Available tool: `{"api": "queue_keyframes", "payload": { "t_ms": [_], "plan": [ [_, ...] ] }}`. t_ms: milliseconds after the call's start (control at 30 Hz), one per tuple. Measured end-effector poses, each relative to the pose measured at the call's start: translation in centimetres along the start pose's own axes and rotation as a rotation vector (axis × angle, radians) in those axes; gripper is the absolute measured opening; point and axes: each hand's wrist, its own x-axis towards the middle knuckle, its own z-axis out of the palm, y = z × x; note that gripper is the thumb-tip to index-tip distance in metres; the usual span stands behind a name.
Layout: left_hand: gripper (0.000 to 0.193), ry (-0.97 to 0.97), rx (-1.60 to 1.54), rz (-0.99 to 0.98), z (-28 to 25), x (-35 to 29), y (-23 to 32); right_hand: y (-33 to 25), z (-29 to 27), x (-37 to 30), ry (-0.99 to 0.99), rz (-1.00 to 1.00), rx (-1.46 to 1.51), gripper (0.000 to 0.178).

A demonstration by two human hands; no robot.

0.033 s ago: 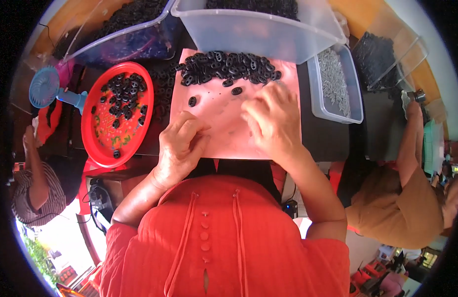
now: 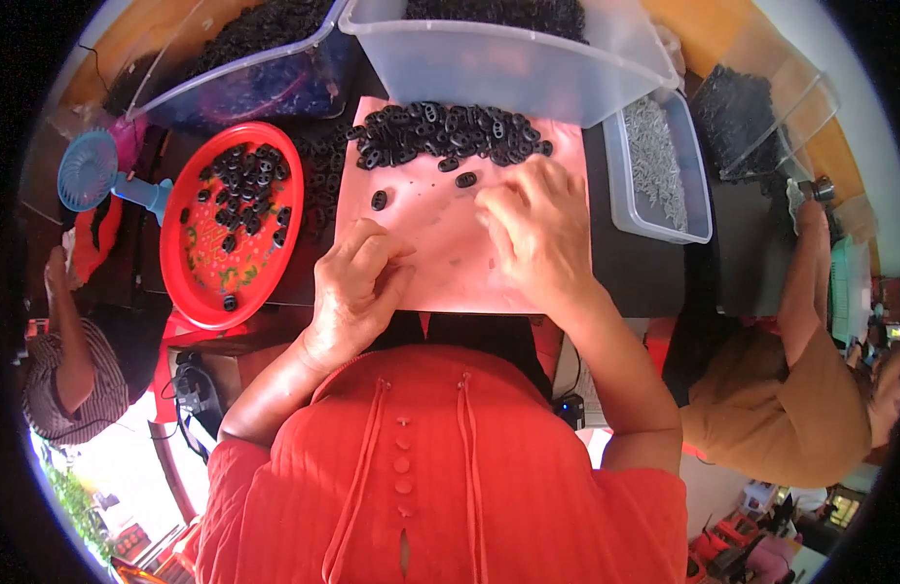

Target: The person assembles plastic cord locks by inserting springs and inner parts into the plastic lock bodies by hand.

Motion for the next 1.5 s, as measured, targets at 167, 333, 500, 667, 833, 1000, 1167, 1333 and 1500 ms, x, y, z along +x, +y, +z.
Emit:
{"api": "queue_keyframes", "payload": {
  "t_ms": [167,333,500,667,833,1000,1167,1333,1500],
  "plan": [
    [0.02,0.027,0.017,0.035,0.0,-0.2,-0.1,0.6,1.1,2.8,-0.022,-0.084,-0.102,0.018],
    [0.021,0.064,0.022,0.054,-0.1,-0.2,0.1,1.5,1.8,3.2,-0.141,-0.105,-0.152,0.019],
    [0.016,0.105,-0.109,0.038,-0.5,-0.6,-0.2,0.8,0.9,3.1,-0.08,-0.086,0.108,0.017],
    [0.013,0.073,-0.553,-0.291,-1.8,-1.0,0.8,-2.6,-1.5,2.6,-0.126,-0.079,0.46,0.016],
    [0.01,0.003,-0.724,-0.424,-2.5,-0.2,2.2,-4.6,-1.5,2.3,-0.215,-0.028,0.674,0.015],
    [0.011,-0.079,-0.877,-0.569,-2.9,-0.7,2.3,-5.7,-1.3,2.1,-0.158,-0.005,0.795,0.018],
    [0.014,-0.116,-1.095,-0.73,-3.6,-0.6,3.1,-6.5,-0.4,1.2,-0.104,0.078,0.895,0.014],
    [0.014,-0.086,-1.168,-0.798,-3.9,-1.3,2.9,-6.4,0.2,0.7,0.007,0.038,0.868,0.019],
    [0.013,-0.093,-1.113,-0.745,-3.4,-1.6,2.8,-7.0,1.1,-0.5,0.122,-0.118,0.609,0.027]
  ]
}}
